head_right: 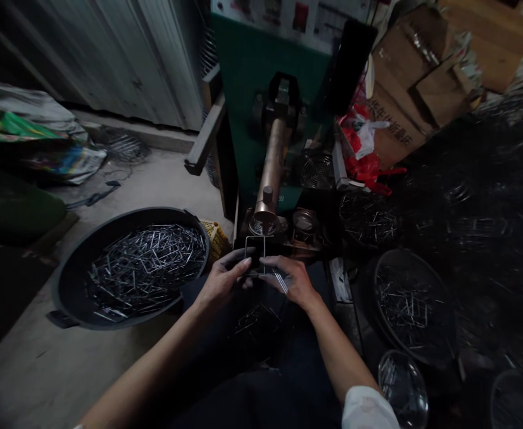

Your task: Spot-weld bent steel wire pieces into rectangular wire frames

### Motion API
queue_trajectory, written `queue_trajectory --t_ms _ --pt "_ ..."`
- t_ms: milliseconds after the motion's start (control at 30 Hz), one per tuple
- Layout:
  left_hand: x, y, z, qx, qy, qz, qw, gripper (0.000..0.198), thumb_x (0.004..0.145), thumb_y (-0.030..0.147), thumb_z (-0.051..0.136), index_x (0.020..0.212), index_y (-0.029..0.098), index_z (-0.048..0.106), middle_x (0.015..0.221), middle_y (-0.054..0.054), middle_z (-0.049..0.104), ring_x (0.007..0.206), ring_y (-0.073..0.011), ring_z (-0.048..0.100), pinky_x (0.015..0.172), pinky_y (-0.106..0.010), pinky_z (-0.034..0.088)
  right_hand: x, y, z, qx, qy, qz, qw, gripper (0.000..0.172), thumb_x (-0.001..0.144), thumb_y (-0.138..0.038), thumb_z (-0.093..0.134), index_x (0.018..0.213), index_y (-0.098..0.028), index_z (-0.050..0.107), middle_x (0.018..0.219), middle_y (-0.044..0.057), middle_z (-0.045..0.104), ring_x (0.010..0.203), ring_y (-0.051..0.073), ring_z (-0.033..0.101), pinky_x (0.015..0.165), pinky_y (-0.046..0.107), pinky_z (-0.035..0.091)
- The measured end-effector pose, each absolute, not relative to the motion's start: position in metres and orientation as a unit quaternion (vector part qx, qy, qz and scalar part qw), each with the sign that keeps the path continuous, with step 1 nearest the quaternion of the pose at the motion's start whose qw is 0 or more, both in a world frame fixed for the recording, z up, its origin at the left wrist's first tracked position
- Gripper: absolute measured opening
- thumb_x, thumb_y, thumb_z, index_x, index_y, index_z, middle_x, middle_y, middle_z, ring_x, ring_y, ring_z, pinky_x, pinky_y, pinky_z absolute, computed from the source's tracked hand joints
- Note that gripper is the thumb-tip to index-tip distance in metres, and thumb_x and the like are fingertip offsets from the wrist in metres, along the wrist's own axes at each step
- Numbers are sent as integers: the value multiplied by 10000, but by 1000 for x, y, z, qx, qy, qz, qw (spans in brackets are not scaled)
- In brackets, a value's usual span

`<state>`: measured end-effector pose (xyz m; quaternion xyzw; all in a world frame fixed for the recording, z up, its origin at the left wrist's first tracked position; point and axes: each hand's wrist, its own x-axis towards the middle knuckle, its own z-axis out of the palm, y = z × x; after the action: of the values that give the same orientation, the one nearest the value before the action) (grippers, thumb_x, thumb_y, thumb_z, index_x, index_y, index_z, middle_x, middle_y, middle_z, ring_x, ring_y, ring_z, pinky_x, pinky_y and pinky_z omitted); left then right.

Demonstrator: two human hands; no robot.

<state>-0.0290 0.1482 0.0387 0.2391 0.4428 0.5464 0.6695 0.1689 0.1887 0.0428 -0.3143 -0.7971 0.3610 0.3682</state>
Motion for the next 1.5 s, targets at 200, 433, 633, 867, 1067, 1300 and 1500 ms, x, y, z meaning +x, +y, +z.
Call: queue_trajectory --t_ms 200,433,633,867,1067,1300,1500 --pt "-32 154 36 253 444 540 669 617 718 431 860 1218 125 666 676 -25 692 475 -111 600 475 -209 488 167 192 47 -320 -790 378 363 324 891 -338 766 1206 -274 723 1165 53 763 1052 228 742 949 344 590" --pt "-36 158 35 310 496 532 612 545 709 431 860 1152 142 730 757 -49 725 507 -119 601 447 -217 463 167 192 47 -331 -791 379 348 314 908 -337 746 1210 -259 713 1151 58 761 1053 217 733 934 323 573" --pt "-38 194 41 321 490 554 592 516 701 448 856 1099 139 745 873 -65 738 516 -96 580 449 -218 478 163 218 43 -410 -742 340 407 270 864 -440 771 997 -209 729 916 45 764 847 206 726 832 309 568" --pt "-43 227 39 290 469 575 604 538 643 402 892 1079 129 738 797 -46 709 499 -82 559 415 -194 449 159 242 43 -414 -711 390 414 197 926 -388 683 895 -200 736 861 29 743 823 193 695 789 293 536" --pt "-47 236 39 323 477 575 581 479 694 406 856 1072 139 731 783 -32 700 487 -79 552 418 -200 453 151 252 35 -411 -705 382 434 210 935 -394 669 906 -201 744 887 35 751 851 198 698 827 305 540" --pt "-44 239 35 315 476 580 581 460 677 407 857 1021 137 714 731 -13 675 481 -83 544 393 -184 381 159 245 29 -425 -674 424 430 208 881 -382 732 976 -198 758 963 48 764 930 212 712 884 323 544" --pt "-89 212 17 293 551 619 476 534 686 477 837 1074 143 686 714 28 623 480 -70 500 444 -204 415 208 195 20 -470 -598 520 390 258 864 -393 752 1033 -197 749 1023 71 776 918 204 748 866 347 585"
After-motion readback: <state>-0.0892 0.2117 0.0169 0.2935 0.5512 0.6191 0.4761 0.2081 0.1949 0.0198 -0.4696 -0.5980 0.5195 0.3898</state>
